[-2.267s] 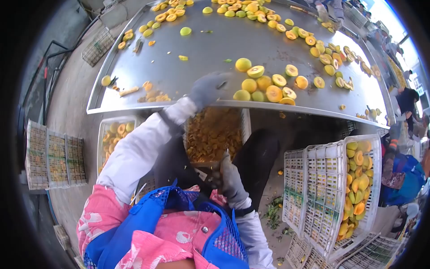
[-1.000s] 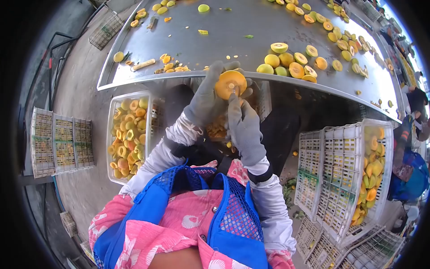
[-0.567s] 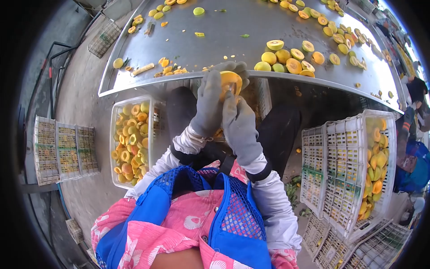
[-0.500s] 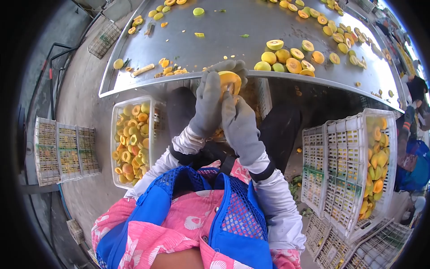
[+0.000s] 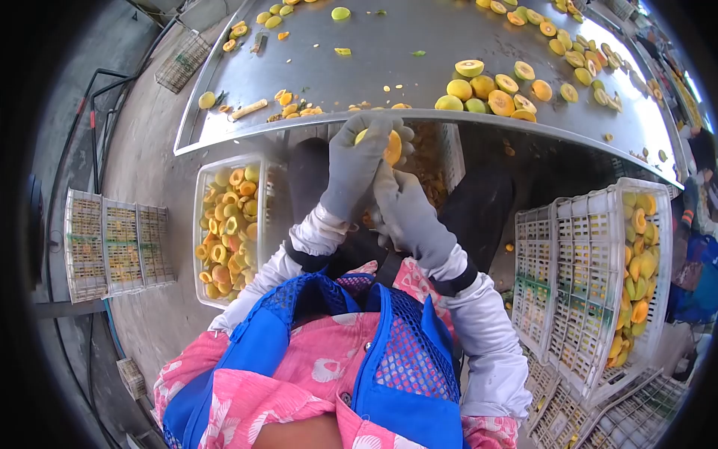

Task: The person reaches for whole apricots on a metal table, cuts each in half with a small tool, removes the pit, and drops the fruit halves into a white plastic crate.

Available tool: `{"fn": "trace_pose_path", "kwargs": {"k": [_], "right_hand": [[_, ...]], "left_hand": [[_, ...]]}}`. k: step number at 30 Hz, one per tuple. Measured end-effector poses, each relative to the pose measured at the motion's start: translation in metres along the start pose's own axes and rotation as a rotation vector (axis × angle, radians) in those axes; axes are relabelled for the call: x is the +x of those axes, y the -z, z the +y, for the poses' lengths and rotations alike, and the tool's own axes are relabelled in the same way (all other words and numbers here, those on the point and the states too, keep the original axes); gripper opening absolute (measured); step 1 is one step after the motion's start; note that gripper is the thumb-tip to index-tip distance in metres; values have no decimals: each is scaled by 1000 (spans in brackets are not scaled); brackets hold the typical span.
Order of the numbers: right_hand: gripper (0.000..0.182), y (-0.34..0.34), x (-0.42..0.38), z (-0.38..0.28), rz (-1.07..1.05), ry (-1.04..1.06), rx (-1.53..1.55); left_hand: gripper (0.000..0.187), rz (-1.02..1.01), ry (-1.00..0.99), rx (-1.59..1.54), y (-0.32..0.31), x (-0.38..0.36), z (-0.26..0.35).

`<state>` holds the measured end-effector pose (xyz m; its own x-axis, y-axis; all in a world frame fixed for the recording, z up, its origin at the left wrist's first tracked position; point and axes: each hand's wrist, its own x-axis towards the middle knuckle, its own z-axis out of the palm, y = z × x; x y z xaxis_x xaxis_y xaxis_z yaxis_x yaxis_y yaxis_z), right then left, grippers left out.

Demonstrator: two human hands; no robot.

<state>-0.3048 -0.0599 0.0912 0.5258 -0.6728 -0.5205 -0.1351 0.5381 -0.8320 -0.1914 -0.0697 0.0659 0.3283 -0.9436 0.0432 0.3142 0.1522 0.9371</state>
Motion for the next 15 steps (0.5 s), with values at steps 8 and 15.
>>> {"fn": "trace_pose_path", "kwargs": {"k": [8, 15], "right_hand": [[53, 16, -9, 0, -362, -156, 288], [53, 16, -8, 0, -473, -327, 426]], "left_hand": [[31, -180, 355, 197, 15, 13, 0], [35, -346, 348, -185, 20, 1, -6]]}}
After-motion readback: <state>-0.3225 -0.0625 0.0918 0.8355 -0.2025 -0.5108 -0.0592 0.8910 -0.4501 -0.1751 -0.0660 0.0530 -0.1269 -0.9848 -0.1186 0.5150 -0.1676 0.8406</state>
